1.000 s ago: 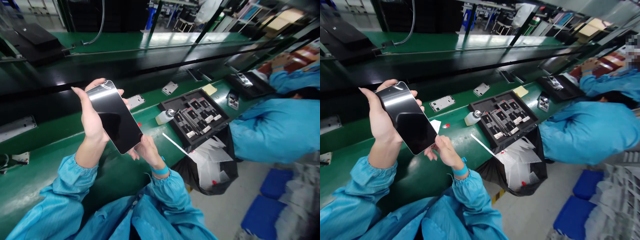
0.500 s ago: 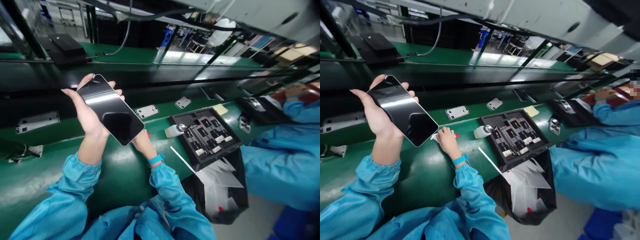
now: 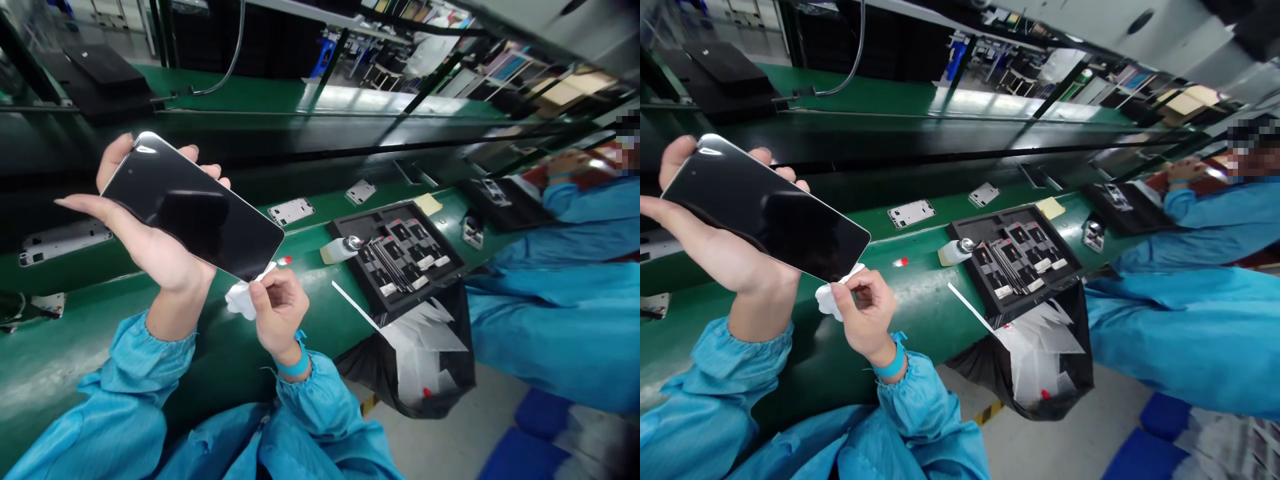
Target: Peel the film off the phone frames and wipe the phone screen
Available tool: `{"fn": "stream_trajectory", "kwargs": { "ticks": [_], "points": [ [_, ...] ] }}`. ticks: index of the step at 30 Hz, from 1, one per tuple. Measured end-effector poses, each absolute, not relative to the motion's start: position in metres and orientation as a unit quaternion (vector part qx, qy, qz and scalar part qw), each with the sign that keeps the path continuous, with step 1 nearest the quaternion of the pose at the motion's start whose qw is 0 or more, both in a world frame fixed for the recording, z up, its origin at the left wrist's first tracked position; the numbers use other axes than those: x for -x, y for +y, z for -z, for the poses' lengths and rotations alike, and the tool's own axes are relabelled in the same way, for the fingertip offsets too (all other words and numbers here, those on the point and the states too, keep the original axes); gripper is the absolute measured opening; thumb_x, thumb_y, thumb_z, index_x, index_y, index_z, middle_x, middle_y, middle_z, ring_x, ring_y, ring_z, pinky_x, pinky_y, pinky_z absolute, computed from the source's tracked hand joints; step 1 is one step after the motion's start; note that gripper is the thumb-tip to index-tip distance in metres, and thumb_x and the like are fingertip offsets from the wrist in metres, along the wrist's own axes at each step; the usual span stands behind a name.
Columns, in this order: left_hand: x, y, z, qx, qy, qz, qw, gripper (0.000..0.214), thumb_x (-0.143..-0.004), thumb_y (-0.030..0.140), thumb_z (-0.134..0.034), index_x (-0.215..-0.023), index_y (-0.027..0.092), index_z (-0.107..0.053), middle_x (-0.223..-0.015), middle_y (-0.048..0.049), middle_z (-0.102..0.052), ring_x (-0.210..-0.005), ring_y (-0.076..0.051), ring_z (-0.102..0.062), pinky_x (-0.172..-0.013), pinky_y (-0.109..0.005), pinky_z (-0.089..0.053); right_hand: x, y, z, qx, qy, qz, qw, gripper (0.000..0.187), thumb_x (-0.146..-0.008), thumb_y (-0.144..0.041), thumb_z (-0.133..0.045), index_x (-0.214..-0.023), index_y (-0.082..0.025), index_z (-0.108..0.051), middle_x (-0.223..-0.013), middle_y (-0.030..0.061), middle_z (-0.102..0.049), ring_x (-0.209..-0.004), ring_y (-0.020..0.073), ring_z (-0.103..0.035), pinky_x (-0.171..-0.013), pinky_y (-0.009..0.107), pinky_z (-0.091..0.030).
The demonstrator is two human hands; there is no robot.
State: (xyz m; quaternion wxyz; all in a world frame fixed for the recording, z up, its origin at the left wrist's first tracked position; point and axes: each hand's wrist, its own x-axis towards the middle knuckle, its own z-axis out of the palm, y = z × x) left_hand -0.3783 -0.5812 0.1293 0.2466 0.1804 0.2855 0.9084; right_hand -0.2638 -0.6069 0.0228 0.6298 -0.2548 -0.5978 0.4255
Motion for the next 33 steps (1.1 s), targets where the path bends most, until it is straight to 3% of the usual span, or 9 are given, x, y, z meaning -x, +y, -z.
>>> {"fn": "stream_trajectory", "kwargs": {
  "ticks": [4,8,13,18,23,26,30,33],
  "points": [
    [0.375,-0.58,-0.127,-0.192,0.289,-0.916,0.204,0.075,-0.111,0.068,0.009,-0.107,0.035,-0.058,-0.087,-0.0028,-0.066,-0.074,-0.023,-0.074,-0.066,-0.038,-0.066,0.271,-0.602,-0.017,0.308,-0.567,-0.461,0.609,0.054,-0.096,-0.074,-0.075,-0.083,-0.025,-0.056,-0.065,-0.005,-0.058,-0.051,0.0121,-0.054,-0.048,0.025,-0.051],
    [0.367,-0.576,-0.122,-0.199,0.272,-0.928,0.159,0.071,-0.113,0.065,0.006,-0.115,0.031,-0.056,-0.094,-0.0009,-0.063,-0.079,-0.02,-0.078,-0.069,-0.034,-0.065,0.278,-0.602,-0.014,0.324,-0.552,-0.49,0.592,0.063,-0.094,-0.084,-0.068,-0.082,-0.023,-0.062,-0.059,-0.0037,-0.06,-0.047,0.0125,-0.054,-0.044,0.024,-0.047],
    [0.358,-0.574,-0.114,-0.194,0.263,-0.925,0.195,0.062,-0.114,0.066,0.001,-0.121,0.033,-0.05,-0.096,0.0003,-0.065,-0.083,-0.02,-0.077,-0.078,-0.035,-0.065,0.279,-0.602,-0.013,0.347,-0.511,-0.492,0.614,0.069,-0.102,-0.081,-0.059,-0.065,-0.023,-0.053,-0.046,-0.003,-0.054,-0.038,0.0121,-0.051,-0.037,0.023,-0.038],
    [0.364,-0.574,-0.104,-0.221,0.251,-0.896,0.292,0.047,-0.114,0.073,-0.021,-0.118,0.037,-0.052,-0.104,0.0005,-0.068,-0.096,-0.023,-0.078,-0.089,-0.038,-0.064,0.277,-0.608,0.001,0.354,-0.53,-0.436,0.635,0.07,-0.107,-0.078,-0.052,-0.064,-0.023,-0.055,-0.048,-0.0003,-0.057,-0.04,0.0148,-0.055,-0.042,0.027,-0.043],
    [0.365,-0.574,-0.111,-0.145,0.233,-0.886,0.373,0.061,-0.114,0.066,0.004,-0.117,0.032,-0.045,-0.096,-0.0016,-0.067,-0.082,-0.019,-0.074,-0.08,-0.035,-0.062,0.272,-0.615,0.025,0.296,-0.552,-0.445,0.64,0.057,-0.116,-0.065,-0.039,-0.079,-0.025,-0.056,-0.055,0.0,-0.06,-0.047,0.018,-0.059,-0.048,0.031,-0.047],
    [0.367,-0.575,-0.116,-0.131,0.23,-0.882,0.39,0.057,-0.115,0.064,0.001,-0.119,0.03,-0.044,-0.094,-0.0022,-0.069,-0.08,-0.018,-0.072,-0.078,-0.033,-0.06,0.258,-0.603,0.035,0.3,-0.626,-0.41,0.592,0.057,-0.117,-0.067,-0.026,-0.088,-0.025,-0.053,-0.063,0.0004,-0.062,-0.053,0.0189,-0.061,-0.053,0.032,-0.05],
    [0.369,-0.572,-0.118,-0.144,0.227,-0.876,0.4,0.061,-0.114,0.069,0.002,-0.118,0.03,-0.046,-0.093,-0.0025,-0.068,-0.078,-0.018,-0.069,-0.076,-0.03,-0.057,0.224,-0.571,0.047,0.335,-0.723,-0.366,0.481,0.051,-0.111,-0.065,-0.052,-0.086,-0.022,-0.062,-0.073,0.0022,-0.063,-0.066,0.0204,-0.062,-0.065,0.035,-0.055],
    [0.371,-0.564,-0.112,-0.144,0.246,-0.872,0.398,0.065,-0.112,0.072,0.002,-0.116,0.03,-0.048,-0.091,-0.0028,-0.068,-0.075,-0.018,-0.069,-0.073,-0.032,-0.057,0.195,-0.558,0.058,0.41,-0.801,-0.306,0.311,0.04,-0.109,-0.054,-0.06,-0.113,-0.016,-0.073,-0.101,0.0109,-0.07,-0.091,0.027,-0.069,-0.089,0.044,-0.061]
  ]
}}
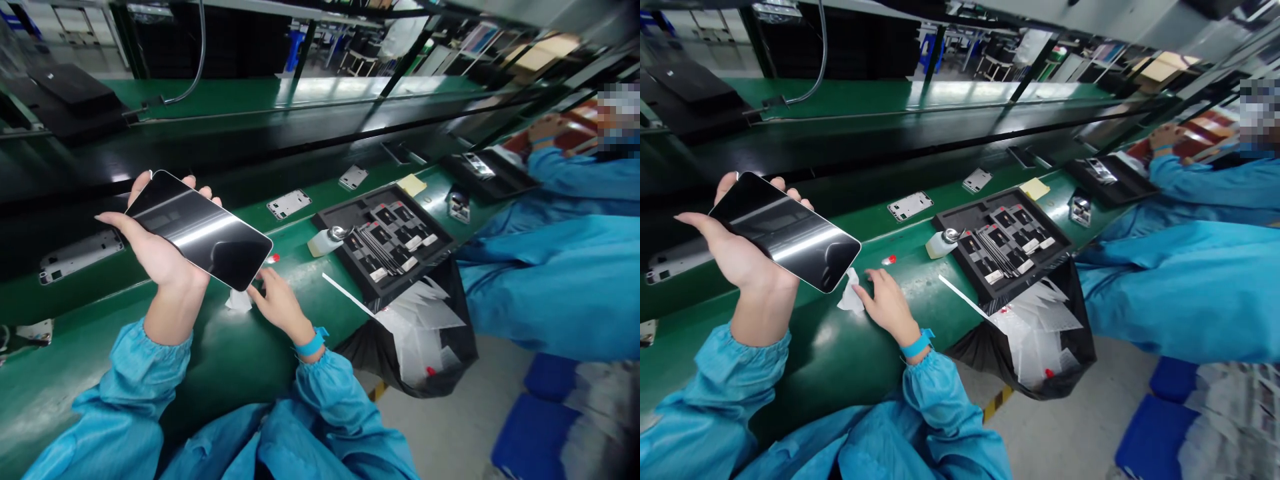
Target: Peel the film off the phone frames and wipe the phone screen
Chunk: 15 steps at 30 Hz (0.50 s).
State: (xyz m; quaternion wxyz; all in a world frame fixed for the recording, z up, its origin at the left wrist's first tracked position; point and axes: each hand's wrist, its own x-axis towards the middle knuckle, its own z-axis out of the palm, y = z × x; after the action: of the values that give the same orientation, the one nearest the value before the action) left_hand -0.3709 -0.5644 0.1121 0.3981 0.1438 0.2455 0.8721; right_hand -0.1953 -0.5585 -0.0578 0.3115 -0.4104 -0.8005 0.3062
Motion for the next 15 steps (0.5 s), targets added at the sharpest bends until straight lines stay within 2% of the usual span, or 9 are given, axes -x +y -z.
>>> {"fn": "stream_trajectory", "kwargs": {
  "ticks": [1,3,4,6,8,10,12,15],
  "points": [
    [0.373,-0.56,-0.107,-0.148,0.256,-0.869,0.397,0.065,-0.112,0.074,-0.001,-0.116,0.03,-0.049,-0.091,-0.0032,-0.069,-0.075,-0.019,-0.07,-0.072,-0.032,-0.058,0.186,-0.558,0.061,0.429,-0.81,-0.293,0.272,0.042,-0.109,-0.051,-0.06,-0.127,-0.015,-0.072,-0.113,0.0139,-0.071,-0.1,0.0282,-0.071,-0.096,0.047,-0.061],
    [0.382,-0.545,-0.092,-0.159,0.293,-0.855,0.396,0.062,-0.11,0.079,-0.012,-0.118,0.031,-0.051,-0.092,-0.004,-0.073,-0.077,-0.022,-0.072,-0.071,-0.034,-0.06,0.165,-0.559,0.065,0.444,-0.808,-0.288,0.257,0.045,-0.111,-0.046,-0.059,-0.142,-0.016,-0.068,-0.128,0.0165,-0.069,-0.105,0.0272,-0.072,-0.1,0.045,-0.062],
    [0.389,-0.534,-0.082,-0.155,0.327,-0.845,0.394,0.062,-0.109,0.082,-0.019,-0.118,0.031,-0.052,-0.091,-0.004,-0.074,-0.078,-0.023,-0.074,-0.071,-0.036,-0.061,0.154,-0.56,0.066,0.447,-0.804,-0.284,0.27,0.044,-0.111,-0.045,-0.058,-0.143,-0.017,-0.068,-0.13,0.016,-0.069,-0.103,0.0256,-0.072,-0.098,0.043,-0.062],
    [0.404,-0.506,-0.058,-0.133,0.413,-0.816,0.382,0.062,-0.109,0.081,-0.021,-0.116,0.03,-0.055,-0.094,-0.0038,-0.076,-0.081,-0.023,-0.076,-0.076,-0.038,-0.064,0.13,-0.558,0.067,0.456,-0.793,-0.258,0.311,0.04,-0.113,-0.045,-0.055,-0.134,-0.017,-0.073,-0.124,0.014,-0.071,-0.096,0.0231,-0.072,-0.094,0.04,-0.063],
    [0.418,-0.471,-0.037,-0.1,0.531,-0.76,0.362,0.067,-0.112,0.072,-0.005,-0.104,0.027,-0.054,-0.088,-0.0023,-0.073,-0.078,-0.02,-0.076,-0.077,-0.038,-0.064,0.1,-0.548,0.064,0.484,-0.776,-0.211,0.345,0.04,-0.114,-0.044,-0.05,-0.125,-0.017,-0.076,-0.117,0.0131,-0.073,-0.096,0.0235,-0.073,-0.095,0.04,-0.062],
    [0.425,-0.437,-0.022,-0.103,0.572,-0.724,0.371,0.07,-0.114,0.062,0.003,-0.097,0.024,-0.053,-0.081,-0.0029,-0.067,-0.074,-0.019,-0.073,-0.077,-0.04,-0.064,0.065,-0.533,0.059,0.523,-0.751,-0.165,0.368,0.043,-0.116,-0.043,-0.044,-0.12,-0.017,-0.077,-0.116,0.0145,-0.073,-0.103,0.0261,-0.073,-0.1,0.043,-0.061],
    [0.424,-0.414,-0.017,-0.131,0.611,-0.689,0.368,0.067,-0.117,0.064,-0.012,-0.105,0.019,-0.06,-0.086,-0.004,-0.066,-0.075,-0.018,-0.07,-0.077,-0.04,-0.064,0.029,-0.512,0.053,0.563,-0.722,-0.126,0.381,0.046,-0.116,-0.042,-0.04,-0.118,-0.015,-0.076,-0.119,0.0177,-0.072,-0.112,0.0293,-0.071,-0.105,0.046,-0.058],
    [0.415,-0.402,-0.025,-0.233,0.667,-0.63,0.322,0.049,-0.112,0.06,-0.057,-0.13,0.015,-0.067,-0.113,-0.0098,-0.072,-0.092,-0.021,-0.072,-0.083,-0.041,-0.065,-0.016,-0.479,0.047,0.619,-0.685,-0.079,0.375,0.043,-0.115,-0.04,-0.042,-0.117,-0.013,-0.076,-0.119,0.021,-0.071,-0.118,0.0331,-0.068,-0.109,0.049,-0.055]
  ]
}}
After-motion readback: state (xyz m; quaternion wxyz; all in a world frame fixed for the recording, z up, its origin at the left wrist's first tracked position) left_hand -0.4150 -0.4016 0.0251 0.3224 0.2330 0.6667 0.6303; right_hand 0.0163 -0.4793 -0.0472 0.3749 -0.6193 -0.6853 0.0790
